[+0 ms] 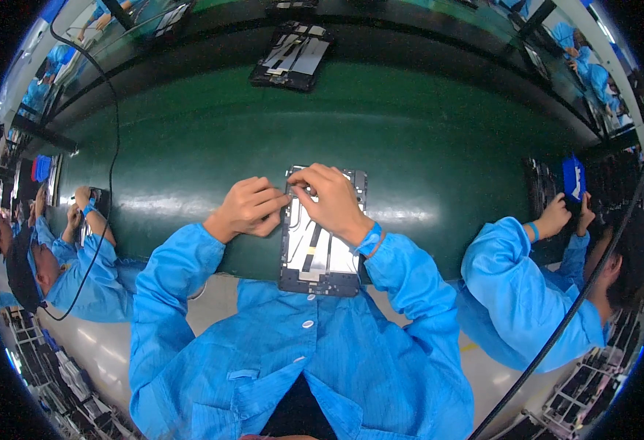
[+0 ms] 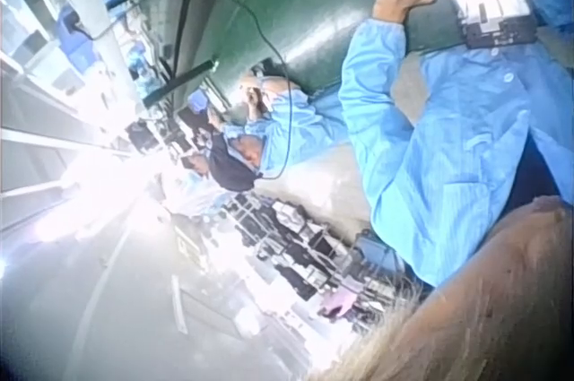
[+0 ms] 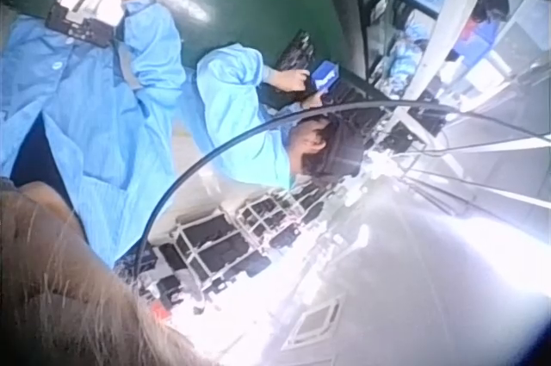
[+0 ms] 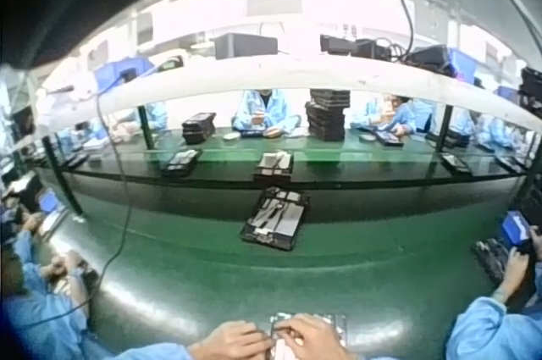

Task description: The person assembles internal components into a tablet device by hand, connecting ribbon cables to a circuit board and installing a battery.

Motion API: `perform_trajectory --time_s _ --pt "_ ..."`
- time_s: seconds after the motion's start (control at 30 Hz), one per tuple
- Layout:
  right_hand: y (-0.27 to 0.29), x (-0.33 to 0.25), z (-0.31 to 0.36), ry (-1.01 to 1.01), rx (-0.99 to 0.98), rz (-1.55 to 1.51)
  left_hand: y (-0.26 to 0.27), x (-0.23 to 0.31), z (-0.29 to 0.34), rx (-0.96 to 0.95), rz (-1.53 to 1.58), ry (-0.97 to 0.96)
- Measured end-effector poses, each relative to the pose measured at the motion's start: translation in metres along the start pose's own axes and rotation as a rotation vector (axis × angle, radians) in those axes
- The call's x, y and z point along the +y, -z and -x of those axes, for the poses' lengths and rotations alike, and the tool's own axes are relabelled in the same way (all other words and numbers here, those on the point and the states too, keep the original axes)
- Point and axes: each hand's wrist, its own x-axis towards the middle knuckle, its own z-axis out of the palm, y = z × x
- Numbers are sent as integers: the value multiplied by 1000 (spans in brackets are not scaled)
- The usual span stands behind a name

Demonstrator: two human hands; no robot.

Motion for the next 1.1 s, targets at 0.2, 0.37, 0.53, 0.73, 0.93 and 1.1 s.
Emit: perform_trajectory --time_s 0.2,0.37,0.53,0.73,0.93,1.1 --pt "2 -3 0 -63 8 -88 -5 14 2 44 -7 153" --pt "3 -5 1 -71 10 -139 -2 16 4 34 36 187" --pt "1 -1 0 -104 67 -182 -4 12 5 28 61 178" --pt "1 0 1 -107 83 -187 -5 12 5 22 87 194" --pt "3 -2 3 -91 83 -159 -3 15 3 13 78 188" --pt "2 -2 2 -85 78 -124 -2 16 2 -20 53 178"
